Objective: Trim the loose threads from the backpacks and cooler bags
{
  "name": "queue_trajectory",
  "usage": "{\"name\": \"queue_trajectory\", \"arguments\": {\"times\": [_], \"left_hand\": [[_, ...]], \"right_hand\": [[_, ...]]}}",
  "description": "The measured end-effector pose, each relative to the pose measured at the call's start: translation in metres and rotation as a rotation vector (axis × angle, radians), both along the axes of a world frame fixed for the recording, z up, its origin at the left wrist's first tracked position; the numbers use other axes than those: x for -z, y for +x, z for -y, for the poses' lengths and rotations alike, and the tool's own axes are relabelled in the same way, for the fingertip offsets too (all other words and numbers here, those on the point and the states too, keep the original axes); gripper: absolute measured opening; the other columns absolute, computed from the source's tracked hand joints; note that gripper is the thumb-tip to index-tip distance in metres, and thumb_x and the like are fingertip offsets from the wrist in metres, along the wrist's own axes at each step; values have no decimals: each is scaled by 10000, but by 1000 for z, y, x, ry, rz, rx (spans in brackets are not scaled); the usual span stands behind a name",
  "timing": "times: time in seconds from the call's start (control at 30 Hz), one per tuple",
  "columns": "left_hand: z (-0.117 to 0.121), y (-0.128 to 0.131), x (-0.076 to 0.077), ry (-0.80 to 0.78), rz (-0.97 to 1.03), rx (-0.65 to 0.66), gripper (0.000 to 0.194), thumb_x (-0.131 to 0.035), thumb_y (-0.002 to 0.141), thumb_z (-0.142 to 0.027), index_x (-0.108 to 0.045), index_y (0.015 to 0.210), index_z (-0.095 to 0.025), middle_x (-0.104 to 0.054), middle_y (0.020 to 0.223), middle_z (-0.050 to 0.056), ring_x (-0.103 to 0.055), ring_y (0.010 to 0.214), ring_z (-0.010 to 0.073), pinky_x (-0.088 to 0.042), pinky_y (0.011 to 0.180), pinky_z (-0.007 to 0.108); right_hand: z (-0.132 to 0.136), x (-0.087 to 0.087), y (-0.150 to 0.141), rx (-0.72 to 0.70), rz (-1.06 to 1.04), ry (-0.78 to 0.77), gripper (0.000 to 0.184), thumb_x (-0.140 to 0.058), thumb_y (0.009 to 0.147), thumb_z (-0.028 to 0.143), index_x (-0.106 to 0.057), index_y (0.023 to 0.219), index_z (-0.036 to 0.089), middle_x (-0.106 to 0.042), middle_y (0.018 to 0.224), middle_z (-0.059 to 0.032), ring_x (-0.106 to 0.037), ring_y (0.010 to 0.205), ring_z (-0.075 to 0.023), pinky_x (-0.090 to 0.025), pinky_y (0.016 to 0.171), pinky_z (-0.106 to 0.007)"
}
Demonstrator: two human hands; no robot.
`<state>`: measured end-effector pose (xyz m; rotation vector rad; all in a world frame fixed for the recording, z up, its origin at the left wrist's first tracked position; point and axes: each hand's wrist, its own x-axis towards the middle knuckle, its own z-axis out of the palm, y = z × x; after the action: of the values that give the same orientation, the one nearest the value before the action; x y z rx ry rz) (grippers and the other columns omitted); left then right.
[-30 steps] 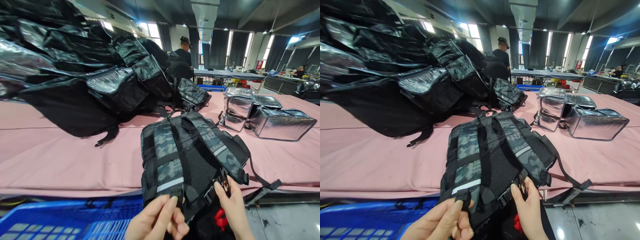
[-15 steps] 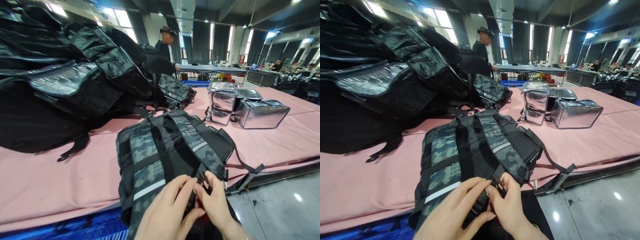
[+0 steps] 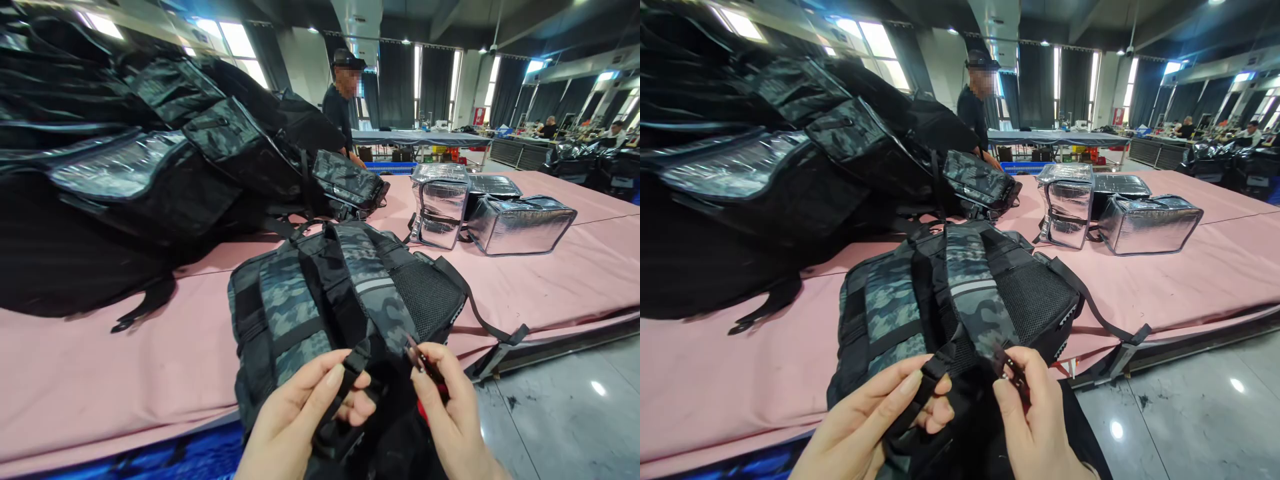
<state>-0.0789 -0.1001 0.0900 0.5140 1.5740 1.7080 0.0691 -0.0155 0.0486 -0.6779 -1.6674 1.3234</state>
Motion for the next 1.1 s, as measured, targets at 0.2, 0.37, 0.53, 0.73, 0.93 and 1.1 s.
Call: {"name": "queue_trajectory", "arguments": {"times": [0.2,0.37,0.53,0.73,0.93,1.1], "left_hand": [[1,8,-5,58,64,-38,403,-726,639,-405,-647,919,-125,-642,666,43,-588,514,161,-499,504,269],[2,18,-12,74,42,-86,336,-709,662,-367,-659,898,-134,-650,656,36,-573,499,146,-492,508,265],[3,10,-6,44,45,-27,375,-733,626,-394,-672,889,-133,-657,662,44,-578,498,158,-496,503,283],[5,4,-5,47,68,41,370,-732,635,-394,-672,903,-146,-666,690,46,-592,509,163,-498,509,277],[4,9,-7,25,17,84,337,-710,650,-393,-674,866,-138,-664,685,57,-587,508,167,-487,503,272],[8,2,-5,67,135,-87,331,-744,615,-370,-650,850,-158,-628,655,24,-535,497,119,-454,484,221]], "right_hand": [[-2,-5,-15,-23,2,273,261,-573,810,160,-582,1065,212,-632,893,-34,-603,787,-155,-484,696,-251],[-4,-4,-20,-36,5,380,291,-549,818,118,-559,1094,209,-618,894,-40,-596,766,-148,-484,692,-261],[-5,-3,-22,-9,-7,475,247,-514,837,106,-560,1056,210,-621,853,-35,-591,754,-147,-481,673,-260],[-6,-2,-23,-7,-20,445,265,-513,839,89,-542,1065,224,-611,862,-20,-581,749,-128,-474,669,-242],[-11,-6,-20,-67,20,492,231,-501,857,103,-563,1052,209,-615,851,-29,-580,766,-138,-467,684,-254],[-19,4,-11,48,-53,221,175,-544,863,217,-579,1034,209,-622,912,-34,-587,811,-145,-471,682,-235]]}}
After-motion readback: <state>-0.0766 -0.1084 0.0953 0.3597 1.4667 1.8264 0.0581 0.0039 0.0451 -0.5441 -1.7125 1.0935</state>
